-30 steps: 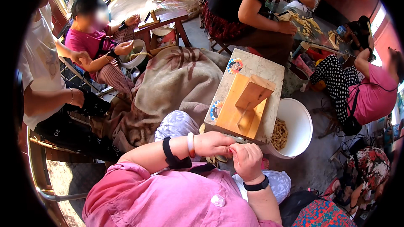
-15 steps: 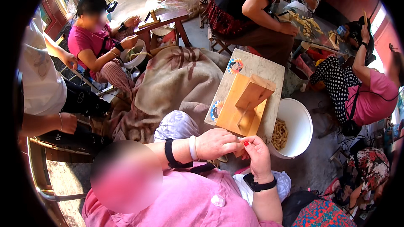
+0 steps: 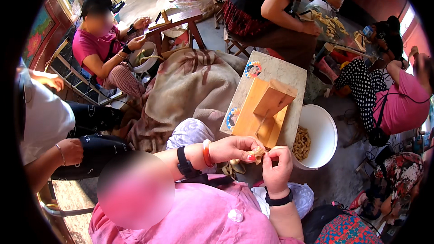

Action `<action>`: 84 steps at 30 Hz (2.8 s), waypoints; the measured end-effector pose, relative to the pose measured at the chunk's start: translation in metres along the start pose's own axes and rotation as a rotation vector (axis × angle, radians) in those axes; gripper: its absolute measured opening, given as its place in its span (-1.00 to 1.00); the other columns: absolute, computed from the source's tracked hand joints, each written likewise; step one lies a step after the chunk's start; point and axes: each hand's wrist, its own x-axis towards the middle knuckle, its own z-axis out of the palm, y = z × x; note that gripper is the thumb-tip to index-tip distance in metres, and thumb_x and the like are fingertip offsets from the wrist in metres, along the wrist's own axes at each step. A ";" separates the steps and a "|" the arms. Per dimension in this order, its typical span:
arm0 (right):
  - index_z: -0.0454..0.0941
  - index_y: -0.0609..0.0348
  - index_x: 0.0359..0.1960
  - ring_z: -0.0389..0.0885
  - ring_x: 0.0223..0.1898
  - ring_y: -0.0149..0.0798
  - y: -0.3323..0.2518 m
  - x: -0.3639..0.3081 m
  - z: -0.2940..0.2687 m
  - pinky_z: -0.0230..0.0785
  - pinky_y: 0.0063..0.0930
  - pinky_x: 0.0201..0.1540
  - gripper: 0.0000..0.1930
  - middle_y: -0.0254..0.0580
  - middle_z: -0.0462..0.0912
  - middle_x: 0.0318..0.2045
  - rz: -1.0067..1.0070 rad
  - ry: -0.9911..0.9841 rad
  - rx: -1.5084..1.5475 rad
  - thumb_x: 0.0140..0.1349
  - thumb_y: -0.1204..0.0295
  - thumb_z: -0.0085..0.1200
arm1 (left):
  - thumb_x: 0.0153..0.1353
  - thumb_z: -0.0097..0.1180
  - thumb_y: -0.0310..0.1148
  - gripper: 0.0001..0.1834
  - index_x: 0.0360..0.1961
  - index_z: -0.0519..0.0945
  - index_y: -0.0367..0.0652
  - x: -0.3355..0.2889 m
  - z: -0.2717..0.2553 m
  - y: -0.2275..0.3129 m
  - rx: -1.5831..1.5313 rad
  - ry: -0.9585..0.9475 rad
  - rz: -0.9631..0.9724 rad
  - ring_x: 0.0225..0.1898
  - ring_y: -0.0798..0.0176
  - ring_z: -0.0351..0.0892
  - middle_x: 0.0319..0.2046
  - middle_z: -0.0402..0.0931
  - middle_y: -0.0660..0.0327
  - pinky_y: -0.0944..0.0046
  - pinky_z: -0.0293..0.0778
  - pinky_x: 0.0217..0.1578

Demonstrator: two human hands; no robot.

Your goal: The person assembles small wooden components by inserting thin sticks into larger pieces while using a wooden jig.

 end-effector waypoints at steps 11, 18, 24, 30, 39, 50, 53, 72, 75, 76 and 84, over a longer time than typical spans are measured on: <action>0.49 0.29 -0.24 0.58 -0.41 -0.35 0.021 -0.004 -0.001 0.43 -0.51 -0.32 -0.88 -0.17 0.60 -0.42 0.523 -0.341 0.601 0.31 0.48 0.07 | 0.32 0.13 -0.38 -0.84 -0.16 0.57 -0.23 -0.002 0.005 -0.003 0.398 0.194 0.325 -0.07 0.36 0.44 -0.14 0.45 0.25 0.34 0.38 0.01; 0.43 0.19 -0.40 0.51 -0.41 0.13 0.002 0.008 0.004 0.34 -0.07 -0.35 -0.86 -0.01 0.49 -0.51 -0.182 -0.283 -0.266 0.19 0.41 0.11 | 0.41 0.01 -0.30 -0.74 -0.05 0.52 -0.28 -0.005 0.009 0.005 0.242 0.264 0.086 -0.26 0.51 0.42 -0.32 0.48 0.41 0.46 0.42 -0.20; 0.46 0.23 -0.43 0.50 -0.45 0.11 -0.003 0.006 -0.013 0.33 -0.15 -0.40 -0.83 0.01 0.48 -0.53 -0.054 -0.361 -0.028 0.29 0.40 0.05 | 0.37 -0.04 -0.44 -0.86 -0.23 0.56 -0.24 -0.002 0.006 0.027 0.812 0.535 0.340 -0.36 0.40 0.46 -0.41 0.51 0.26 0.39 0.42 -0.29; 0.50 0.23 -0.19 0.58 -0.34 -0.01 -0.006 0.014 -0.008 0.43 -0.33 -0.27 -0.82 -0.05 0.61 -0.33 0.067 -0.222 0.177 0.23 0.43 0.15 | 0.36 -0.01 -0.45 -0.89 -0.23 0.55 -0.23 -0.008 0.012 0.035 0.871 0.520 0.280 -0.40 0.36 0.53 -0.44 0.55 0.20 0.35 0.46 -0.33; 0.42 0.17 -0.44 0.51 -0.46 0.10 -0.006 0.022 0.002 0.36 -0.14 -0.41 -0.86 -0.02 0.51 -0.51 -0.138 -0.327 0.007 0.01 0.61 0.15 | 0.39 0.01 -0.37 -0.85 -0.17 0.52 -0.23 -0.003 0.005 0.026 0.746 0.452 0.275 -0.36 0.46 0.42 -0.37 0.50 0.31 0.43 0.41 -0.31; 0.51 0.22 -0.34 0.59 -0.41 0.00 0.023 0.047 0.008 0.44 -0.27 -0.35 -0.88 -0.06 0.58 -0.45 0.025 -0.107 -0.063 0.07 0.62 0.13 | 0.39 0.03 -0.23 -0.76 -0.28 0.52 -0.20 0.002 -0.033 0.062 0.558 0.365 -0.018 -0.46 0.53 0.31 -0.51 0.37 0.43 0.46 0.31 -0.43; 0.52 0.20 -0.33 0.58 -0.41 0.00 0.034 0.059 0.016 0.43 -0.26 -0.35 -0.90 -0.07 0.57 -0.45 -0.012 -0.081 -0.111 0.11 0.62 0.09 | 0.36 0.08 -0.26 -0.77 -0.32 0.52 -0.24 0.017 -0.034 0.060 0.742 0.481 -0.007 -0.47 0.50 0.32 -0.53 0.38 0.39 0.42 0.33 -0.44; 0.42 0.32 0.08 0.53 -0.04 -0.44 0.080 0.056 -0.019 0.33 -0.57 0.10 -0.69 -0.17 0.58 -0.03 0.465 0.094 0.490 0.29 0.66 0.00 | 0.23 0.15 -0.44 -0.82 -0.16 0.54 -0.24 -0.001 -0.051 0.031 0.310 0.391 0.162 -0.37 0.56 0.32 -0.39 0.44 0.43 0.49 0.30 -0.34; 0.45 0.33 0.08 0.53 0.01 -0.41 0.077 0.059 -0.022 0.33 -0.55 0.13 -0.70 -0.16 0.60 -0.02 0.487 0.153 0.474 0.32 0.66 -0.04 | 0.25 0.12 -0.43 -0.85 -0.19 0.55 -0.24 -0.002 -0.057 0.030 0.314 0.387 0.133 -0.37 0.54 0.33 -0.41 0.45 0.40 0.47 0.31 -0.32; 0.44 0.34 0.10 0.53 0.02 -0.40 0.076 0.061 -0.023 0.33 -0.54 0.14 -0.69 -0.16 0.60 -0.01 0.486 0.162 0.500 0.32 0.66 -0.05 | 0.25 0.12 -0.43 -0.85 -0.19 0.55 -0.24 -0.003 -0.057 0.030 0.307 0.375 0.144 -0.37 0.54 0.33 -0.41 0.45 0.40 0.47 0.32 -0.32; 0.52 0.33 -0.17 0.55 -0.04 -0.32 0.073 0.071 -0.032 0.36 -0.50 0.09 -0.85 -0.08 0.60 -0.10 0.254 0.243 0.398 0.27 0.70 -0.04 | 0.25 0.09 -0.41 -0.84 -0.20 0.56 -0.25 -0.005 -0.061 0.028 0.359 0.330 0.192 -0.35 0.44 0.45 -0.40 0.52 0.29 0.40 0.39 -0.28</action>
